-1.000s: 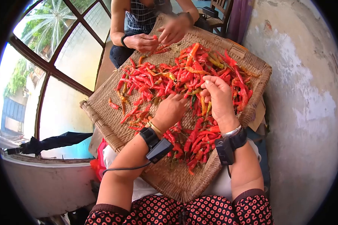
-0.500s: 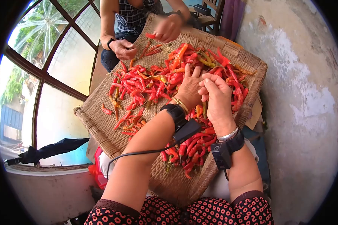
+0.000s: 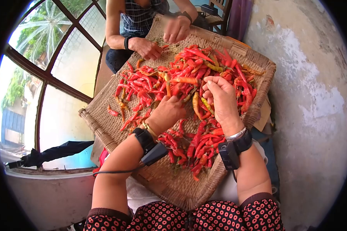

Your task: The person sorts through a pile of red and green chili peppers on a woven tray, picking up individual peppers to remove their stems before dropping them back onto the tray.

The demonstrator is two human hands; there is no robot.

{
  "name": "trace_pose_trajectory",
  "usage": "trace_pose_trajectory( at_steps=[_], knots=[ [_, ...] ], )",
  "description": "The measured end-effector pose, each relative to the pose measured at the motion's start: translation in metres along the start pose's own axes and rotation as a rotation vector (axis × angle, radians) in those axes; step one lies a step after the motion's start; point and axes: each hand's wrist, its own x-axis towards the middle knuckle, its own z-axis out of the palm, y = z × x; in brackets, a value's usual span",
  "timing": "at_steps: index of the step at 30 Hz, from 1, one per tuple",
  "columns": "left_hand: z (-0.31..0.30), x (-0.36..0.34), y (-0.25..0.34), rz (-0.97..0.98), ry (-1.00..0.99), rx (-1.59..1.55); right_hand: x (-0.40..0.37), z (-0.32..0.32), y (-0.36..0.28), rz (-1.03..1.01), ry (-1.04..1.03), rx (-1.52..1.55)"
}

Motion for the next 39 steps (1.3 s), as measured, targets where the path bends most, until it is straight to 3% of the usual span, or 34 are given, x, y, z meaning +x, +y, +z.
trace_pose_trajectory(
  at_steps=[5, 7, 8, 10, 11, 12, 14, 15, 17, 18, 20, 23, 26, 27, 31, 32, 34, 36, 38, 39],
  knots=[
    [-0.014, -0.018, -0.002, 0.022, 0.004, -0.408, 0.0, 0.001, 0.001, -0.003, -0.001, -0.02],
    [-0.04, -0.02, -0.002, -0.04, 0.168, -0.694, 0.001, 0.001, 0.0, -0.002, 0.0, -0.019],
    [-0.046, -0.02, -0.008, -0.039, 0.168, -0.695, 0.0, 0.002, -0.001, -0.001, -0.012, -0.03],
    [-0.056, -0.019, -0.022, -0.209, 0.142, -1.298, 0.0, 0.002, 0.002, 0.005, -0.026, -0.041],
    [-0.067, -0.019, -0.02, -0.383, 0.173, -1.652, 0.001, 0.001, 0.004, 0.0, -0.05, -0.055],
    [-0.069, -0.017, -0.025, -0.386, 0.175, -1.651, 0.001, 0.001, 0.005, -0.006, -0.074, -0.069],
    [-0.073, -0.005, -0.042, -0.568, 0.422, -1.638, -0.001, 0.004, 0.002, 0.009, -0.066, -0.084],
    [-0.069, 0.003, -0.05, -0.57, 0.423, -1.638, -0.002, 0.005, 0.001, 0.026, -0.054, -0.099],
    [-0.05, 0.024, -0.056, -0.906, 0.939, -1.771, -0.002, 0.003, 0.003, 0.019, -0.06, -0.099],
    [-0.044, 0.025, -0.055, -0.904, 0.94, -1.769, -0.001, 0.003, 0.003, 0.01, -0.063, -0.096],
    [-0.031, 0.024, -0.047, -0.849, 0.21, -0.703, -0.001, 0.003, 0.001, 0.01, -0.069, -0.093],
    [0.001, 0.023, -0.019, -0.337, 0.438, -0.242, 0.0, 0.004, 0.002, 0.015, -0.082, -0.09],
    [0.015, 0.024, 0.0, -0.323, 0.303, -0.024, 0.0, 0.004, 0.005, 0.023, -0.108, -0.095],
    [0.019, 0.022, 0.001, -0.349, 0.086, -0.164, 0.0, 0.003, 0.005, 0.025, -0.115, -0.093],
    [0.01, 0.005, -0.004, -0.146, -0.09, -0.339, 0.0, 0.002, 0.001, 0.044, -0.113, -0.075],
    [0.006, 0.001, -0.005, -0.146, -0.091, -0.337, 0.0, 0.002, 0.0, 0.032, -0.141, -0.098],
    [-0.007, -0.008, -0.007, -0.198, -0.042, -0.667, -0.002, 0.005, 0.0, 0.022, -0.178, -0.118],
    [-0.022, -0.015, -0.009, -0.239, -0.032, -0.716, -0.006, 0.009, -0.001, 0.078, -0.268, -0.267],
    [-0.029, -0.021, -0.008, -0.459, 0.118, -1.111, -0.005, 0.008, 0.007, 0.065, -0.299, -0.359],
    [-0.032, -0.023, -0.009, -0.562, 0.069, -1.336, -0.005, 0.007, 0.011, 0.04, -0.334, -0.414]
  ],
)
